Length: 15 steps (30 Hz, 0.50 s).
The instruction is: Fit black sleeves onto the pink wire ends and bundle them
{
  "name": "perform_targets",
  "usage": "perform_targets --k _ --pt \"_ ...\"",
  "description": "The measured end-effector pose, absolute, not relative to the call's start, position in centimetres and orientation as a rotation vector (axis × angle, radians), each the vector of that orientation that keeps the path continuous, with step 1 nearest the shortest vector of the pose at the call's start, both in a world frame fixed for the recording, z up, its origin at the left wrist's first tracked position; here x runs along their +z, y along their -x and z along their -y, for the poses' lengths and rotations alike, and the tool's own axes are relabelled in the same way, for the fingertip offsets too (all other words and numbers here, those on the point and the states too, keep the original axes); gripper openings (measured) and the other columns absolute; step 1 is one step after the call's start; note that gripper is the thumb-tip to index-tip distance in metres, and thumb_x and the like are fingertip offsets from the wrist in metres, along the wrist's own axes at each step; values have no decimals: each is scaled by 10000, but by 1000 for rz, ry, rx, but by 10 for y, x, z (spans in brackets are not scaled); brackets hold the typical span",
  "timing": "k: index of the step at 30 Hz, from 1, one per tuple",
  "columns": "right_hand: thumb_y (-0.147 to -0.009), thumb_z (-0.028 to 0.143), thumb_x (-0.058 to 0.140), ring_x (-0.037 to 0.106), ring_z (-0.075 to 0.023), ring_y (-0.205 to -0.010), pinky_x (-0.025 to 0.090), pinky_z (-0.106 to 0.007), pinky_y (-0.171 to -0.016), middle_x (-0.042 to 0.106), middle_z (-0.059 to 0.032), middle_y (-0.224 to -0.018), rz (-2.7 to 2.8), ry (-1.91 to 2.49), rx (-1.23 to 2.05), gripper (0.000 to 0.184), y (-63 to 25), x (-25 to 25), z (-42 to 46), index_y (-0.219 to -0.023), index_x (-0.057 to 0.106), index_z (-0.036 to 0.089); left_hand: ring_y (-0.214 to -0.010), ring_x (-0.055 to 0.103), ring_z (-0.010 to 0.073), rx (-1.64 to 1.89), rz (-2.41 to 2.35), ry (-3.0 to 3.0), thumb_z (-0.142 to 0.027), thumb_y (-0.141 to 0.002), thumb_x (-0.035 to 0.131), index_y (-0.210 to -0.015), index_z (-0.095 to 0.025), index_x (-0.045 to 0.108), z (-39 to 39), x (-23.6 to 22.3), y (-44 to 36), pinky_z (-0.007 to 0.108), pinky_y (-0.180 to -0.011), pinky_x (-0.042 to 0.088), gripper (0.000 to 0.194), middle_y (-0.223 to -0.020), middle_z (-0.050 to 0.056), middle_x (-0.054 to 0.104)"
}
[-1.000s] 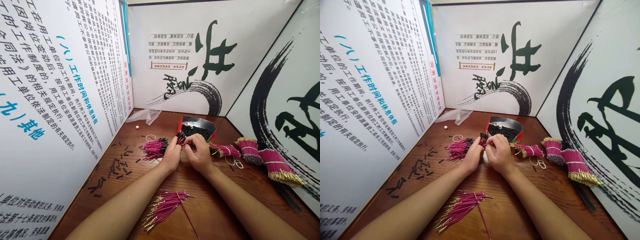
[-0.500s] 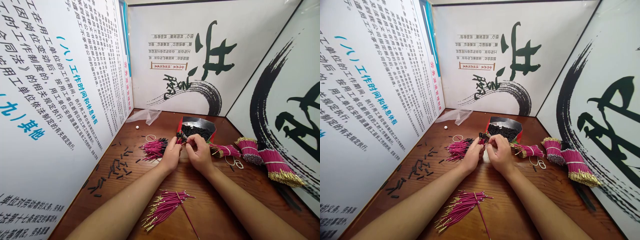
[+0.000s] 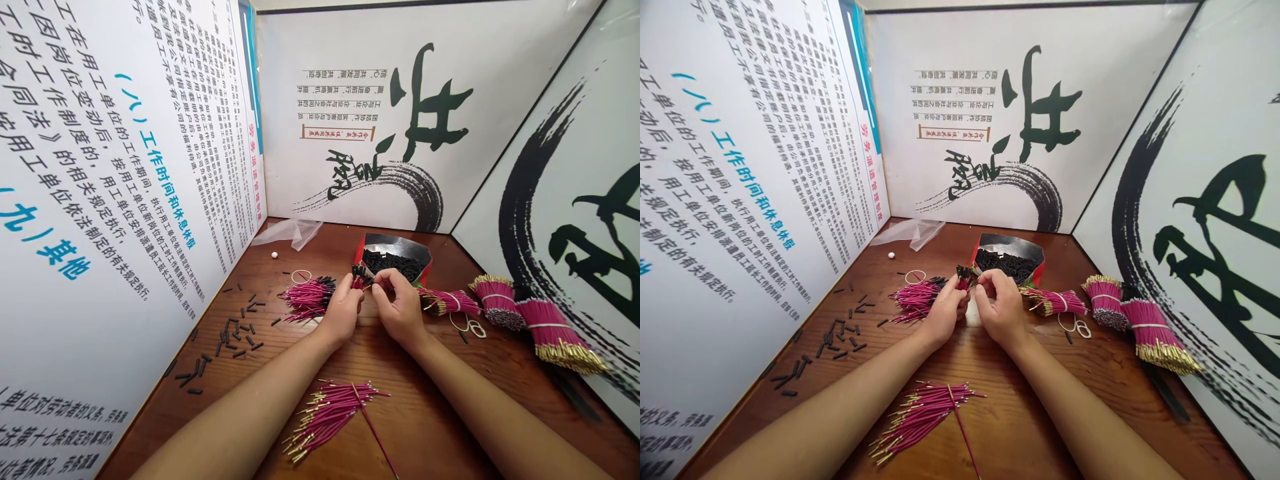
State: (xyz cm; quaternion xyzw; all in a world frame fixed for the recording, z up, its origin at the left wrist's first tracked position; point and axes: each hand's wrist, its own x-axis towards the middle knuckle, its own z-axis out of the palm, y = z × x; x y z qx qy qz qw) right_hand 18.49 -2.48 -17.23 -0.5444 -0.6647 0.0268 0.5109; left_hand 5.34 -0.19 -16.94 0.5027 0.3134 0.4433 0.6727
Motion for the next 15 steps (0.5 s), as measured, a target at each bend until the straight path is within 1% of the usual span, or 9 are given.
perform_targets --k 5,8,11,13,15 --pt "-887 243 511 525 -176 -687 430 -322 -665 589 -5 -773 1574 1300 73 30 -185 -174 24 -882 537 228 -493 223 72 993 -699 -1122 -187 -760 455 -777 -204 385 1 -171 -54 201 -484 206 75 -611 -73 327" --pt "-889 250 529 511 -171 -673 429 -317 -657 560 7 -747 1541 1294 56 57 -185 -176 22 -942 537 230 -490 218 70 1005 -690 -1117 -194 -754 467 -781 -204 385 0 -172 -54 198 -479 198 87 -608 -77 322" --pt "-888 243 538 492 -162 -658 426 -310 -648 532 17 -729 1545 1273 44 75 -185 -176 22 -961 542 230 -485 209 67 1007 -685 -1121 -200 -753 471 -794 -201 397 -1 -173 -54 194 -475 192 84 -602 -81 318" --pt "-885 233 540 508 -161 -669 437 -309 -655 547 12 -751 1555 1239 47 93 -185 -175 22 -978 553 229 -482 204 65 1005 -685 -1123 -202 -754 469 -798 -198 404 -1 -172 -55 193 -474 190 79 -601 -83 318" --pt "-887 222 538 552 -166 -717 459 -315 -685 594 -6 -813 1565 1193 66 129 -185 -173 23 -1012 570 227 -480 207 65 1000 -683 -1121 -204 -754 467 -814 -195 420 0 -171 -55 193 -472 190 77 -603 -82 320"
